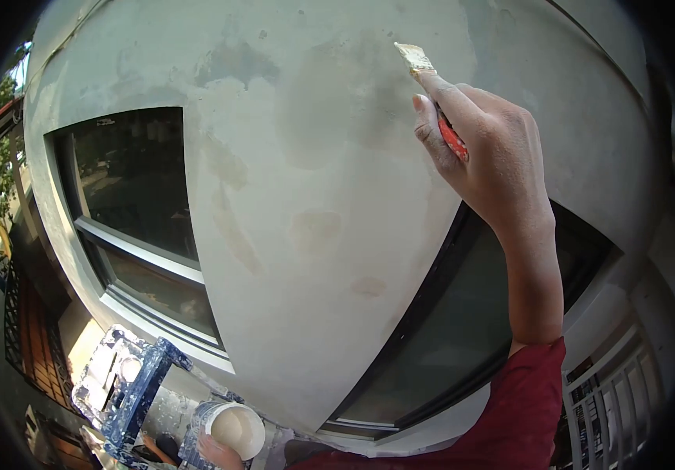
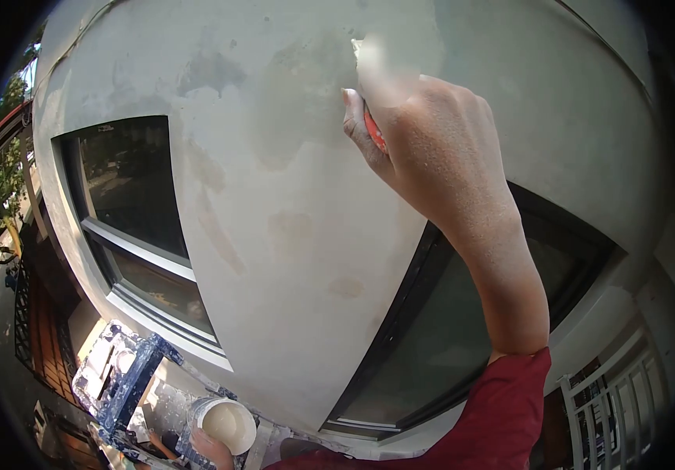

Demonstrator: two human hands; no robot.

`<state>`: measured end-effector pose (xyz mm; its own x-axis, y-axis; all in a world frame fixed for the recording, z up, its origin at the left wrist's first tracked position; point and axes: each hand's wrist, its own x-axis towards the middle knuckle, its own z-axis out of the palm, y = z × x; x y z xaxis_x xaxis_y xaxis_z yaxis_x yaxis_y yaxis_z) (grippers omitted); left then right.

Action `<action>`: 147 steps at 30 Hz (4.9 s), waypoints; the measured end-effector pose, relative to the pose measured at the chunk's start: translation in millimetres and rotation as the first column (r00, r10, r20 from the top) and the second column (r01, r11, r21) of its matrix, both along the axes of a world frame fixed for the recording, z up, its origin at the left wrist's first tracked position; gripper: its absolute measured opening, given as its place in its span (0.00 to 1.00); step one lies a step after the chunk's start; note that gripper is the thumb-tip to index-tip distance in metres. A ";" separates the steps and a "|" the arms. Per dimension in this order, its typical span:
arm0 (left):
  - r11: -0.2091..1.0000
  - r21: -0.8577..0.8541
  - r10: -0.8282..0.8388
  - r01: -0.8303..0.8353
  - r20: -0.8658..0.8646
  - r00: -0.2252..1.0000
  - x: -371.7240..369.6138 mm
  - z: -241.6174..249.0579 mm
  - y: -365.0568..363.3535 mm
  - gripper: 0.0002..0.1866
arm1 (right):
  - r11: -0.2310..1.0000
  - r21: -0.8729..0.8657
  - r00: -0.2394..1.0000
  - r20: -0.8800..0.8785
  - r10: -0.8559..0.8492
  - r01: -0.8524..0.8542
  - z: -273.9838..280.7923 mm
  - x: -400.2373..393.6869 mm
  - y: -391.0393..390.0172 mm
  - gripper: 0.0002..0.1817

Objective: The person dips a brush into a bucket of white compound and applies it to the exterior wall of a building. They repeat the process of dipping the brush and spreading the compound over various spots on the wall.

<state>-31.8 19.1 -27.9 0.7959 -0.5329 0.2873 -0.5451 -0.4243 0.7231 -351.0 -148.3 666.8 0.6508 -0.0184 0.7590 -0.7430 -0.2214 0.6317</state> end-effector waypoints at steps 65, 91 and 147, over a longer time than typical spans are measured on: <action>0.995 -0.101 -0.005 0.009 0.044 0.999 9.4 -12.4 -1.0 0.28 | 0.907 0.268 0.935 0.236 0.265 -0.324 26.0 20.9 -11.3 0.12; 0.996 -0.080 -0.026 0.025 -0.007 1.000 10.1 -4.2 -1.2 0.27 | 0.655 0.624 0.895 0.397 0.204 -0.426 13.1 44.5 -14.3 0.10; 0.996 -0.084 -0.021 0.022 0.004 1.000 10.6 -6.2 1.2 0.25 | 0.952 0.307 0.972 -0.214 0.094 -0.024 -45.6 66.9 -68.7 0.18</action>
